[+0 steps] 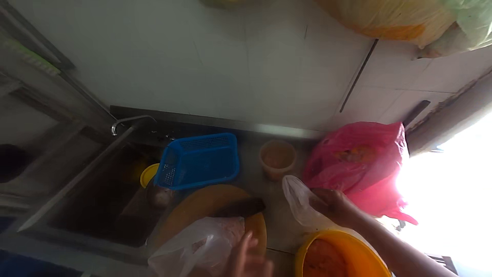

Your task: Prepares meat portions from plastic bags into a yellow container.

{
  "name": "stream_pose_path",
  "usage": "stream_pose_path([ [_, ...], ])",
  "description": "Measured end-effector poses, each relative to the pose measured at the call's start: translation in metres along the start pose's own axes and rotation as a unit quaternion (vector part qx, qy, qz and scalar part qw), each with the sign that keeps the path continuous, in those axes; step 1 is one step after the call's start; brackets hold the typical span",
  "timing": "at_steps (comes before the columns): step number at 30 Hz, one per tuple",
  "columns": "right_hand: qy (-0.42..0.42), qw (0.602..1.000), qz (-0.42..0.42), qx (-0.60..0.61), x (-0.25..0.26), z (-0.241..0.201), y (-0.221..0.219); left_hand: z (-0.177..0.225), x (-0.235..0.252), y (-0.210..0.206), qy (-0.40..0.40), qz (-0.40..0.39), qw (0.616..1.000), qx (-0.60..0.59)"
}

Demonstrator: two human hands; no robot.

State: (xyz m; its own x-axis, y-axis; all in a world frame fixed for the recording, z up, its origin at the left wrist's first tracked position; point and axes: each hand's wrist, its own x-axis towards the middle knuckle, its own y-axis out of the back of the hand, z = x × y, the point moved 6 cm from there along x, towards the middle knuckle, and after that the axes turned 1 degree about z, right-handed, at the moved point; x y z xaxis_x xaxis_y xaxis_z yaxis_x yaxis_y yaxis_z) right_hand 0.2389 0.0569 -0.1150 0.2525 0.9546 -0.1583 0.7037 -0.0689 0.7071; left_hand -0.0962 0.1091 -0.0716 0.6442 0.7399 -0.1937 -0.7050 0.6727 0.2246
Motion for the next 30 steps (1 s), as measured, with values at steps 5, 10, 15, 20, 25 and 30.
stream_pose_path([
  [5,0.039,0.992,0.122,-0.007,-0.057,-0.112,0.008,0.017,0.059,-0.053,0.086,-0.005,0.966,-0.243],
  [10,-0.102,0.954,0.281,0.018,-0.107,-0.077,-0.017,0.033,0.057,-0.041,0.055,0.067,0.905,-0.416],
  [15,-0.145,0.977,0.06,0.142,-0.14,-0.036,-0.034,0.004,0.033,-0.042,-0.026,0.052,0.959,-0.276],
  [20,-0.217,0.959,-0.182,0.02,-0.141,0.004,-0.062,-0.021,0.034,-0.012,-0.025,0.123,0.962,-0.242],
  [25,-0.154,0.956,-0.249,0.034,-0.104,0.05,-0.136,-0.022,0.032,0.009,-0.022,0.178,0.951,-0.252],
  [30,-0.172,0.911,-0.362,-0.093,-0.107,0.049,-0.186,-0.031,0.018,-0.001,-0.022,0.192,0.949,-0.248],
])
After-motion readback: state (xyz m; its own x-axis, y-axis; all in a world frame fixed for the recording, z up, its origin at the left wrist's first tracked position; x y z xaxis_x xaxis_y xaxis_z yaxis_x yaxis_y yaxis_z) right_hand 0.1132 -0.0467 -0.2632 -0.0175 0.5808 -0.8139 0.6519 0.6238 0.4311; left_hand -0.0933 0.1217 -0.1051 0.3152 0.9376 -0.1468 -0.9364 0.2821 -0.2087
